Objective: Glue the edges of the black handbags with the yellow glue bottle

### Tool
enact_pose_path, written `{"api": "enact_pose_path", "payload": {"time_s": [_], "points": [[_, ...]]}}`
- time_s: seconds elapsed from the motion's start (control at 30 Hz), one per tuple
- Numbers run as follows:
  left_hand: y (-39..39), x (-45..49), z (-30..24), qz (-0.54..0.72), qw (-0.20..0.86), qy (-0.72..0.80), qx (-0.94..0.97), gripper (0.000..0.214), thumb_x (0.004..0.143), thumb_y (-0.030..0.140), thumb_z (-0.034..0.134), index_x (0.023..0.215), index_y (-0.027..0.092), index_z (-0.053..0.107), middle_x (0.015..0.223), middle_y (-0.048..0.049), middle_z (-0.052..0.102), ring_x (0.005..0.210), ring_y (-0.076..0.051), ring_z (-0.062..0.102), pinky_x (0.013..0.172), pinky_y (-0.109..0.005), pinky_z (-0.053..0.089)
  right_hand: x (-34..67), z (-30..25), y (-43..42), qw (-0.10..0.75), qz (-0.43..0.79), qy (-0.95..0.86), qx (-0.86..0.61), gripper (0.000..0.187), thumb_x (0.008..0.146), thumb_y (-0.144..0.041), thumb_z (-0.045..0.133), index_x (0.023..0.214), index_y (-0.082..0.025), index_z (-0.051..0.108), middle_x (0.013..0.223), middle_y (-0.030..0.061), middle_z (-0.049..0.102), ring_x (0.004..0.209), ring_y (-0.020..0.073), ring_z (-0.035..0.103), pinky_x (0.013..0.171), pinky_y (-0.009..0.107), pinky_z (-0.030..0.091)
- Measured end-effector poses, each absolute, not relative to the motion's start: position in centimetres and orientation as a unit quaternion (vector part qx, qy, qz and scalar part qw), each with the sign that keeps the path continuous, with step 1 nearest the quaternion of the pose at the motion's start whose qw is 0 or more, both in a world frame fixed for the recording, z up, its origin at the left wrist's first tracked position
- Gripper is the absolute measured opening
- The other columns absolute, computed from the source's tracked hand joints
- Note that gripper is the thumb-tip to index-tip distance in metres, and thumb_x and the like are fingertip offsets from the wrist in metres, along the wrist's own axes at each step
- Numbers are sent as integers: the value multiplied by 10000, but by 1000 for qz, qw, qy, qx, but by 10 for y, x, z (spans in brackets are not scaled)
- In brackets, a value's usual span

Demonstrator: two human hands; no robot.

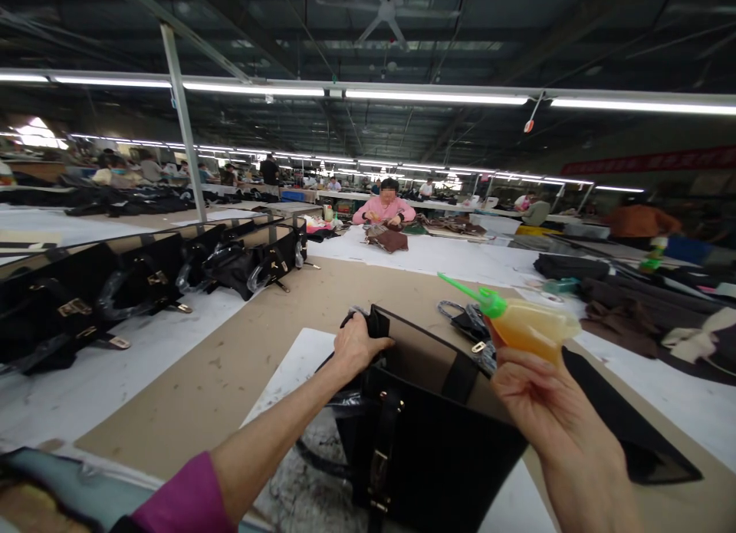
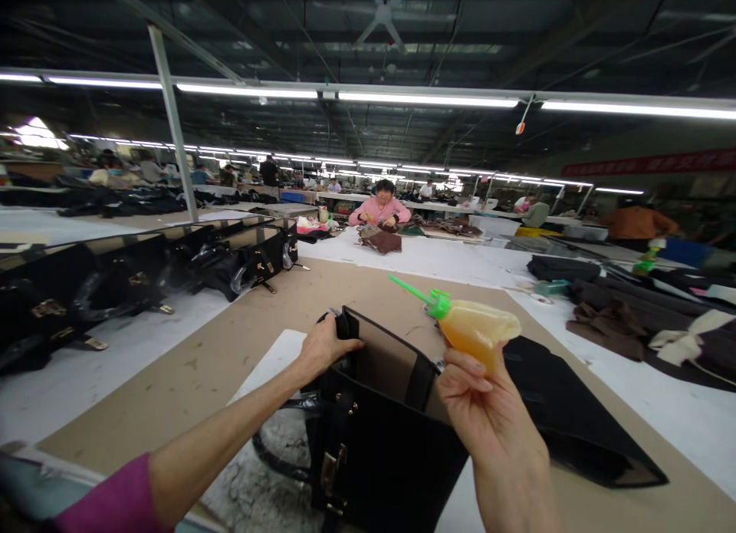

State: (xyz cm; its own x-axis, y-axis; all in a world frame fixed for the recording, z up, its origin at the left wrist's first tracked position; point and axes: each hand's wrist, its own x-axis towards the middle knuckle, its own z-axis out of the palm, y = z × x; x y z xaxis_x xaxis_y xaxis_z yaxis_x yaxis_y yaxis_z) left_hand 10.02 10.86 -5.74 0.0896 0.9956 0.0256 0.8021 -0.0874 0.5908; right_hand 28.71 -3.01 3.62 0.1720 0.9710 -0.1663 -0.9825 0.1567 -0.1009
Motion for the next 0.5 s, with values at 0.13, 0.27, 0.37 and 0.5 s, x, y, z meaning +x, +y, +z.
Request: {"api": "enact_pose_path", "payload": {"time_s": [0.13, 0.27, 0.37, 0.5], "points": [[115, 99, -80, 296, 349, 587, 667, 337, 659, 459, 607, 790, 152, 560, 807, -82, 626, 821, -253, 589, 650, -301, 423, 288, 36, -26, 767, 635, 11, -93, 414, 826, 16, 218, 1207, -72, 357, 544, -61, 371, 332, 106, 443, 287, 172, 392], [114, 96, -90, 332, 381, 531, 680, 159, 753, 278, 478, 687, 154, 553, 688, -35, 602, 746, -201, 582, 622, -267, 422, 293, 30, -26, 759, 645, -8, -88, 437, 790, 56, 262, 1202, -56, 358, 543, -65, 368, 342, 105, 453, 305, 172, 411], [111, 89, -93, 371, 419, 484, 672, 191, 791, 263, 429, 819, 146, 578, 770, -28, 629, 766, -171, 586, 652, -245, 448, 296, 26, -27, 758, 647, -29, -85, 452, 768, 82, 278, 1175, -85, 383, 546, -63, 387, 354, 101, 464, 317, 166, 416], [110, 79, -87, 450, 588, 372, 560, 382, 748, 374, 540, 1048, 138, 551, 866, -44, 649, 720, -161, 603, 661, -257, 477, 298, 25, -32, 760, 643, -45, -86, 425, 788, 71, 234, 1123, -121, 413, 555, -55, 405, 369, 98, 483, 320, 163, 415]]}}
